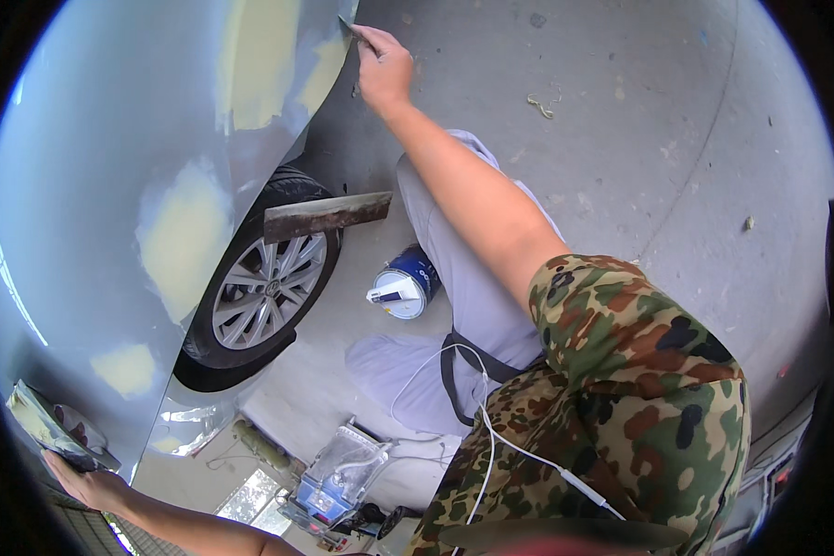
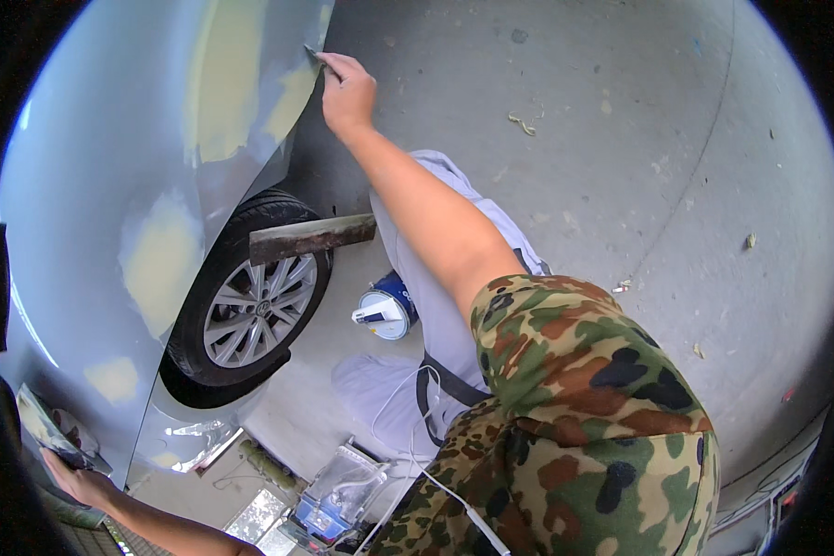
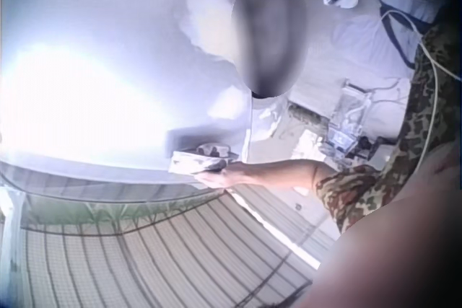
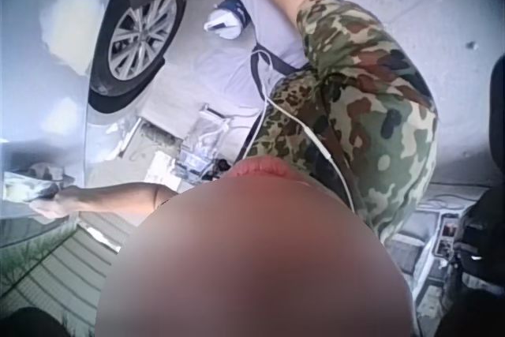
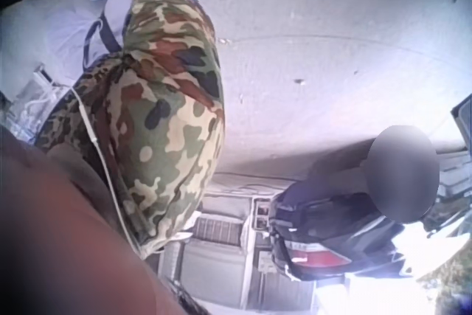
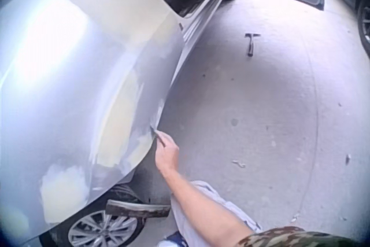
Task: The person applies body filler to the side of a silver car using a putty knife and a sanding block. They repeatedly scoop filler from a container, spread it onto the car's surface, and smooth it with the sanding block.
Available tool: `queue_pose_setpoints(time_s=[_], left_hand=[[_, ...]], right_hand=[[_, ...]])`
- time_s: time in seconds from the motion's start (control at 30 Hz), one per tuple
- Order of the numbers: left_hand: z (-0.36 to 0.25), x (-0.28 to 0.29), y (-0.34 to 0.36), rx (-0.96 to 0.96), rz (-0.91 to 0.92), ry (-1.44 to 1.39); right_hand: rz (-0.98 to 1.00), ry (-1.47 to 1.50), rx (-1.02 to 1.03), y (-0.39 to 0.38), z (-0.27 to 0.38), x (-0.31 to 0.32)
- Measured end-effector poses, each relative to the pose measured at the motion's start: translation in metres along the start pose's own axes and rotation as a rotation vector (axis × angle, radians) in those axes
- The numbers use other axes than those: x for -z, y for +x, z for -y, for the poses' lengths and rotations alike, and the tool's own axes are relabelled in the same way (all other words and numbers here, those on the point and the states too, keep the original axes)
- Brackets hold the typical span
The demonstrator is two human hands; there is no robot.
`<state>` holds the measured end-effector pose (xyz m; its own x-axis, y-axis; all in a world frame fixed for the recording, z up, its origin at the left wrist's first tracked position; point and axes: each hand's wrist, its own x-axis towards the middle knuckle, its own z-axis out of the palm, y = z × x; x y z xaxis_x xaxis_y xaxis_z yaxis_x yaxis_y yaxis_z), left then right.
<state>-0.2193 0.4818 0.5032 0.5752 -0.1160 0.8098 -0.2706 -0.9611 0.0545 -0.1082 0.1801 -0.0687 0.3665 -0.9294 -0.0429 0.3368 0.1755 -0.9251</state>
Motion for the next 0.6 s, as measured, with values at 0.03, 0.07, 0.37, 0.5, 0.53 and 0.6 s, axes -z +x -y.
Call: queue_pose_setpoints(time_s=[0.03, 0.07, 0.37, 0.5, 0.53, 0.6], left_hand=[[0.003, 0.003, 0.001, -0.024, 0.006, 0.020], [0.008, 0.006, 0.003, -0.048, 0.012, 0.037], [0.043, 0.021, 0.016, -0.265, 0.116, 0.144], [0.044, 0.018, 0.014, -0.238, 0.098, 0.099], [0.041, 0.016, 0.012, -0.206, 0.091, 0.067], [0.036, 0.013, 0.008, -0.202, 0.083, 0.048]], right_hand=[[0.014, -0.004, -0.013, -0.007, 0.002, -0.002], [0.032, -0.002, -0.014, -0.014, 0.005, -0.002], [0.099, 0.036, 0.008, -0.059, 0.037, 0.002], [0.069, 0.027, 0.057, -0.080, 0.050, -0.002], [0.077, 0.026, 0.053, -0.085, 0.052, -0.002], [0.093, 0.025, 0.046, -0.095, 0.059, -0.002]])
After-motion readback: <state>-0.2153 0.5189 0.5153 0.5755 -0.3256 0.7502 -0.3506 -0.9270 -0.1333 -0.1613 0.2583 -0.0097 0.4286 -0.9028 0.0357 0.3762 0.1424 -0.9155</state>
